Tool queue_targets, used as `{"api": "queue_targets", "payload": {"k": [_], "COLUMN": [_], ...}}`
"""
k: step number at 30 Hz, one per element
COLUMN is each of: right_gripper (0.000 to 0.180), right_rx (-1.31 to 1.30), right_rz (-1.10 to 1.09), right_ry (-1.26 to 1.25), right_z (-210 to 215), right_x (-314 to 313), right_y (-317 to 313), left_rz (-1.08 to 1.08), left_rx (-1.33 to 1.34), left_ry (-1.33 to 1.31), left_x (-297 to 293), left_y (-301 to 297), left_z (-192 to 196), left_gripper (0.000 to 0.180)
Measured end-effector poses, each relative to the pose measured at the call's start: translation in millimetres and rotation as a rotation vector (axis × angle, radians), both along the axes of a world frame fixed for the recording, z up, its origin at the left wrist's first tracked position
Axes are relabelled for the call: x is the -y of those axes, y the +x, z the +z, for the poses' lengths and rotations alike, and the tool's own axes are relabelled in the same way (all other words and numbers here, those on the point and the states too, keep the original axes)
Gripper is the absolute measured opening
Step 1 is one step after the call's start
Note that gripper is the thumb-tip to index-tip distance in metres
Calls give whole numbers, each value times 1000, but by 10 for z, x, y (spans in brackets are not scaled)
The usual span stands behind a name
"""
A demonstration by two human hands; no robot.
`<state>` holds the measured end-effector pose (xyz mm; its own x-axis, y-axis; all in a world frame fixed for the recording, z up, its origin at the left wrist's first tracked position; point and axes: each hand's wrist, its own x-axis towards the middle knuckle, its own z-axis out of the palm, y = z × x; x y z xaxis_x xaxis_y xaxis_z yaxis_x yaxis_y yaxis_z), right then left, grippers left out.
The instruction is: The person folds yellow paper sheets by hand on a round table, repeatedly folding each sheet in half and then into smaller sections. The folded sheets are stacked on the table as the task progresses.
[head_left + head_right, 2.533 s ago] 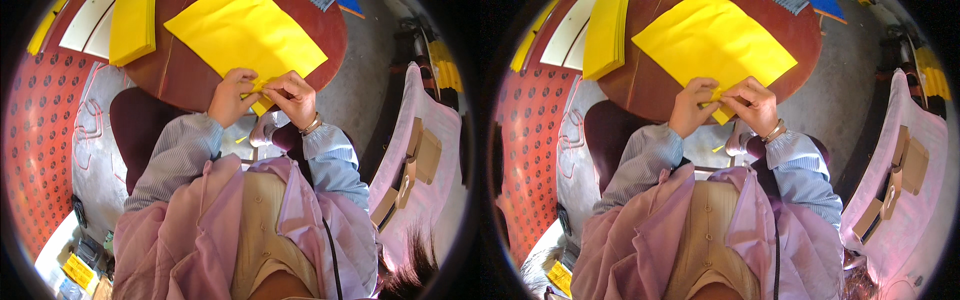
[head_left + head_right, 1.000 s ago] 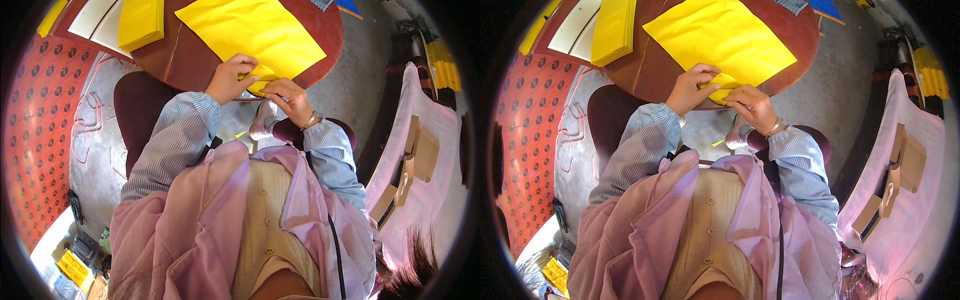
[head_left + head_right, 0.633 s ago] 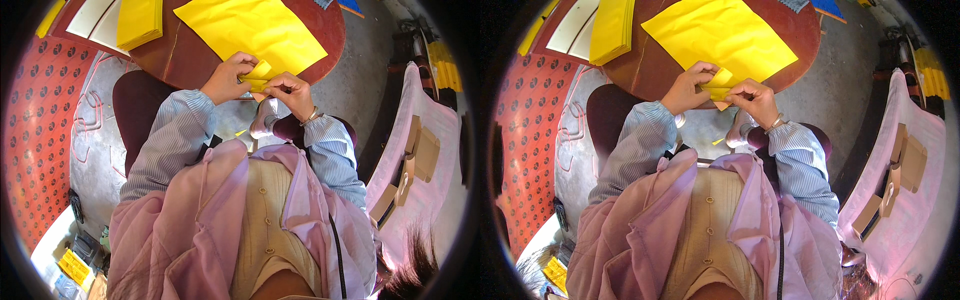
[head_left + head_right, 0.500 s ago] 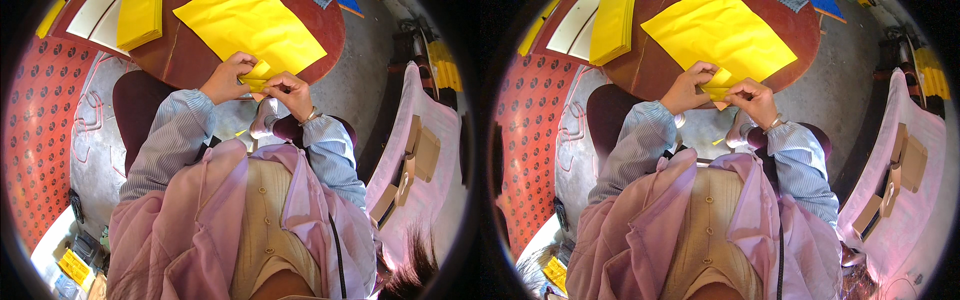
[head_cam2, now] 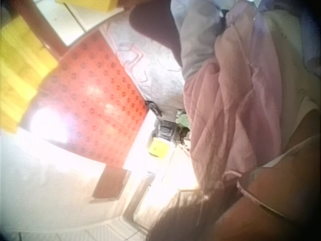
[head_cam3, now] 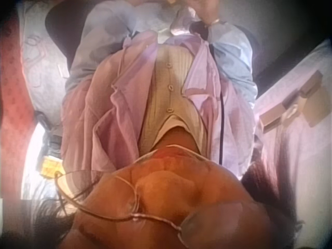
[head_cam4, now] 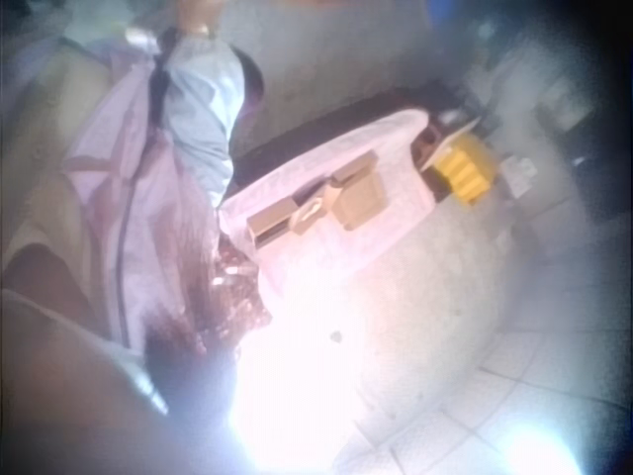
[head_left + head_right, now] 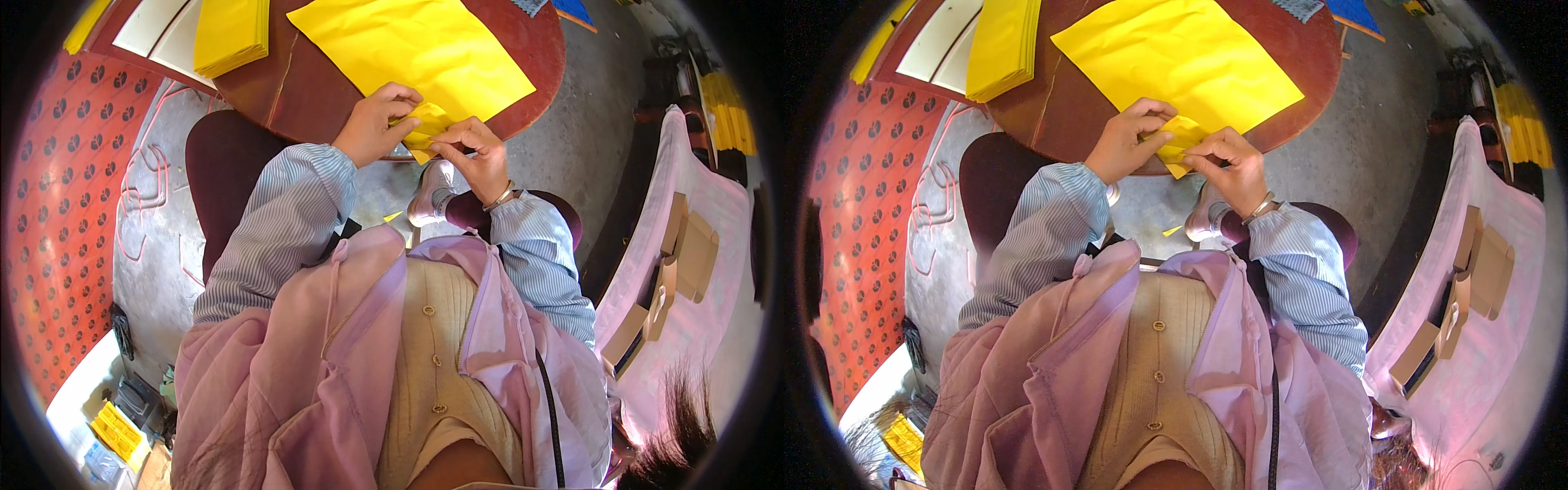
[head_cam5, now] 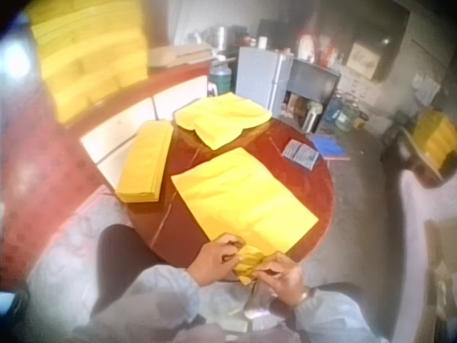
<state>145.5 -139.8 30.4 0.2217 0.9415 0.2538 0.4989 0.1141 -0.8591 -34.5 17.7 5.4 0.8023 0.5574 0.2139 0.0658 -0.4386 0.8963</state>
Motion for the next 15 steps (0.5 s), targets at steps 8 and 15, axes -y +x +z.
{"api": "queue_targets", "payload": {"k": [8,15], "right_gripper": [10,14], "right_rx": [-168,-85], "right_rz": [-23,-92], "right_ry": [-73,-27], "right_z": [-108,-62], "right_x": [-22,-40], "right_y": [32,-36], "left_rz": [-88,9], "left_rx": [-37,-14], "left_ry": [-13,28], "left_x": [-43,32], "left_y": [-67,-6], "left_z": [59,9], "left_gripper": [24,22]}}
